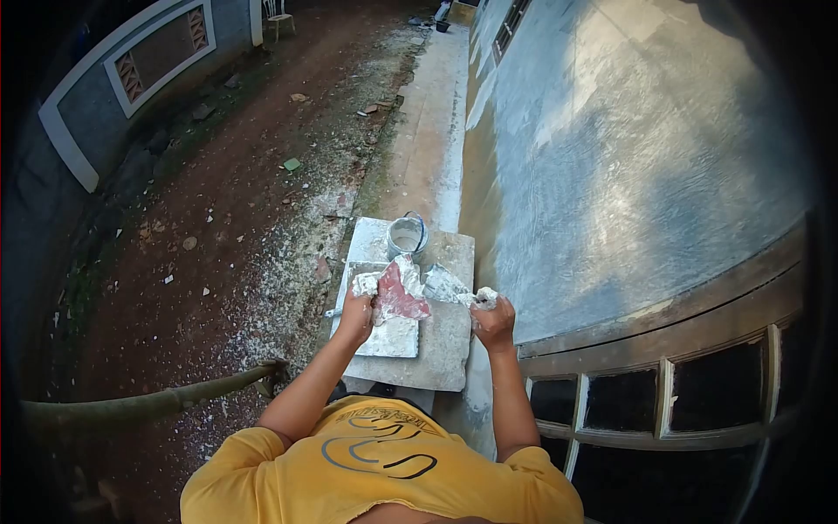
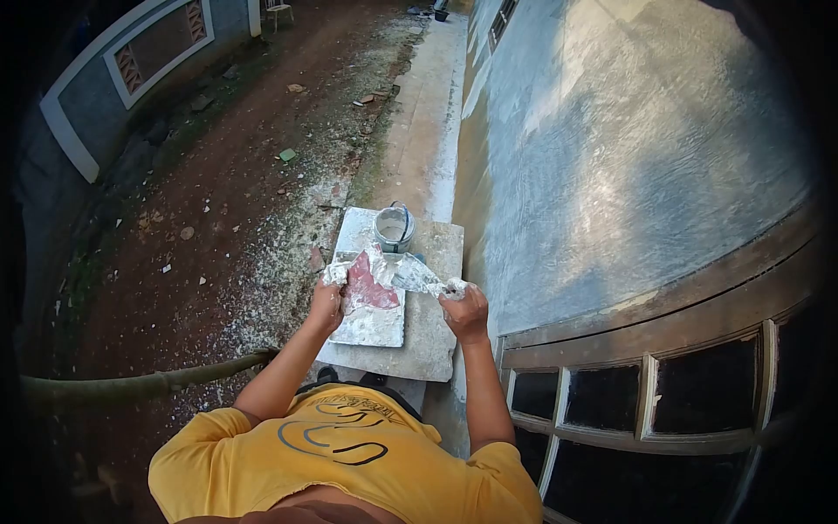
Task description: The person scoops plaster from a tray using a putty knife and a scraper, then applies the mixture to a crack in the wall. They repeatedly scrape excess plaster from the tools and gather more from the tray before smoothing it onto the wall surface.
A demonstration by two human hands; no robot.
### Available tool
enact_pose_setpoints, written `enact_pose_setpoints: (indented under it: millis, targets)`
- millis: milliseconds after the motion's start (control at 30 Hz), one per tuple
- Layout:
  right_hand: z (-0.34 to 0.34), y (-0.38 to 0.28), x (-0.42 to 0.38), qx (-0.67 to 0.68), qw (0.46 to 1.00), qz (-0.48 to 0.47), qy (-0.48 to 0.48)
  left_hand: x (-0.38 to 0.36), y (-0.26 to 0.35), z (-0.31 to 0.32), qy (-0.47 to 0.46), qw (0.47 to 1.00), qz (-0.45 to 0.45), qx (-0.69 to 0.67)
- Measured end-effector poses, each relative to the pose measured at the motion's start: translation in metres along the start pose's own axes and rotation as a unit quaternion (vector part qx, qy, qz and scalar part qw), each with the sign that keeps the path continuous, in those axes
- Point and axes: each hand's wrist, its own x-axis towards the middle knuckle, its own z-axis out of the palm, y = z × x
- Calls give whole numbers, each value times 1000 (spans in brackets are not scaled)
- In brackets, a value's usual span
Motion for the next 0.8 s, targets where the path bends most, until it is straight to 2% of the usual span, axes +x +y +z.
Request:
enact_pose_setpoints:
  millis: [100,167,200,233,267,300,333,400,467,567,633,700,800]
  targets:
    - [-14,1,6,9,999,31,5,3,3,-2,-1,999,36,17]
    - [-11,-13,8,173,952,226,109,4,2,1,0,999,54,5]
    - [2,-19,-4,224,925,273,143,4,0,2,0,998,68,-6]
    - [-5,-34,0,225,925,271,144,5,-2,3,-1,996,83,-17]
    - [-13,-50,2,383,832,381,129,6,-4,3,-2,996,85,-16]
    - [-18,-64,5,523,701,473,108,8,-7,3,4,995,99,10]
    - [-17,-72,0,523,701,472,110,8,-7,5,10,993,113,36]
    - [-16,-84,-7,613,611,500,37,3,-4,10,4,990,115,82]
    - [-8,-92,-9,610,602,514,20,-5,4,15,-24,980,90,175]
    - [-8,-96,-4,613,584,532,-5,-19,13,31,-78,970,111,202]
    - [-14,-97,5,652,525,547,6,-28,14,39,-85,958,145,233]
    - [-16,-94,13,660,516,546,21,-39,18,45,-112,917,213,319]
    - [-20,-80,23,670,541,508,27,-40,16,42,-142,895,215,363]
